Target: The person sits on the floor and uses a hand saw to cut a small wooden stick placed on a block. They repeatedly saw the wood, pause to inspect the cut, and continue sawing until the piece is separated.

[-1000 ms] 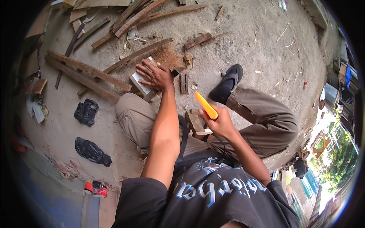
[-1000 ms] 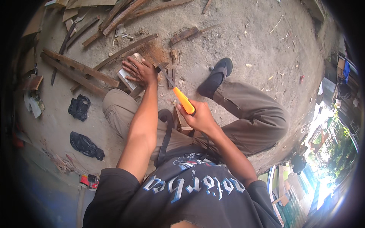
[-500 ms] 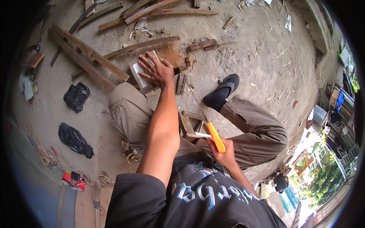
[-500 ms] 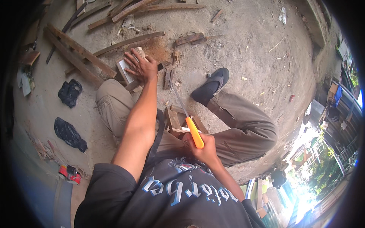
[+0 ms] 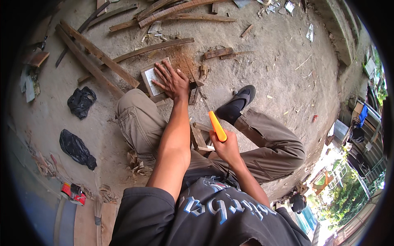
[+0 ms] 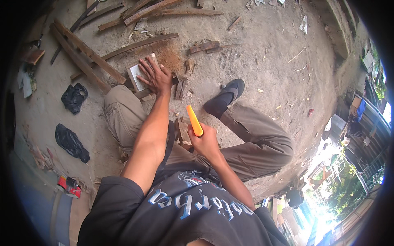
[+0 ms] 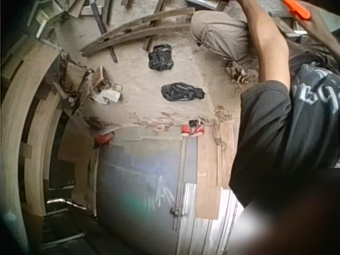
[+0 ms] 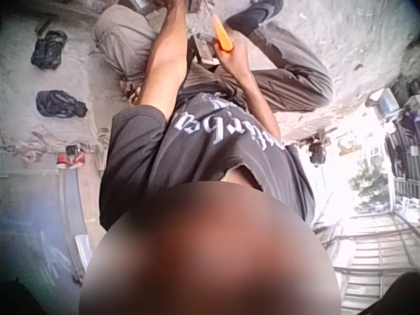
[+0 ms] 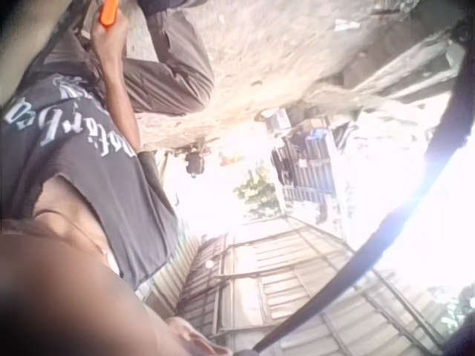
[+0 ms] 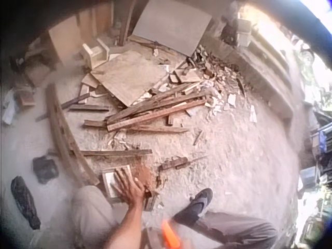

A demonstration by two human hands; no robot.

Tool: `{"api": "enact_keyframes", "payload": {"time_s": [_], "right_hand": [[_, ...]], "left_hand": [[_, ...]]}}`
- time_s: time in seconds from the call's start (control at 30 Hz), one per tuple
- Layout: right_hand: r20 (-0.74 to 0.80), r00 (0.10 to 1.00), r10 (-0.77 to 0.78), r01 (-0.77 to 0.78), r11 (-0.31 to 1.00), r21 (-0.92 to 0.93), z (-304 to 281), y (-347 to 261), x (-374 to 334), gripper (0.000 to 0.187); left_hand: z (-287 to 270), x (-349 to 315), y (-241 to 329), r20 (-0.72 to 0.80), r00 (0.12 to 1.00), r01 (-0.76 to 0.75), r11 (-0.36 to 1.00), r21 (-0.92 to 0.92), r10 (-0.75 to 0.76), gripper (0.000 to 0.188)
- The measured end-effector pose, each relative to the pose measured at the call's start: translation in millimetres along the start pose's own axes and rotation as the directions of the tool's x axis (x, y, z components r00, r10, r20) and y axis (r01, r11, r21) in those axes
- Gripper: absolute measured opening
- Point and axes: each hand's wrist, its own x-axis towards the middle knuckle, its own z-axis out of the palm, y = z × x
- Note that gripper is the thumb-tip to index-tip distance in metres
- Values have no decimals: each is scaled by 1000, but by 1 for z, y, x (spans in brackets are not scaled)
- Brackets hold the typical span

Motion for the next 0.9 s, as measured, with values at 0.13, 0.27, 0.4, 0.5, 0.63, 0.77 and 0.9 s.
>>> {"api": "enact_keyframes", "payload": {"time_s": [0.13, 0.27, 0.4, 0.5, 0.63, 0.77, 0.9], "right_hand": [[-1, 998, 59, -59, 998, 28, 1, 1, 12, 19], [34, 998, 48, -49, 998, 34, 8, 6, 10, 23], [25, 998, 61, -59, 994, -87, -3, -13, 14, 24], [28, 999, 17, -14, 994, -105, -4, -6, 13, 24], [-46, 998, -48, 46, 998, -40, 0, -19, 7, 26], [-69, 997, 36, -30, 996, 81, -4, -19, 5, 26], [-70, 997, 27, -24, 998, 53, -6, -32, -3, 31]], "left_hand": [[-1, 3, 2, 19, 1000, 22, 1000, 4, -22, 67], [0, 4, 4, 26, 999, 26, 1000, 0, -26, 71], [0, 7, 0, 30, 999, 34, 999, -10, -33, 74], [-2, 7, -1, 37, 999, 39, 999, -1, -39, 75], [-3, 8, 2, 50, 998, 24, 1000, 11, -25, 76], [-4, 5, 2, 47, 998, 27, 999, 33, -28, 77], [-3, 3, 2, 29, 999, 19, 998, 61, -21, 79]]}}
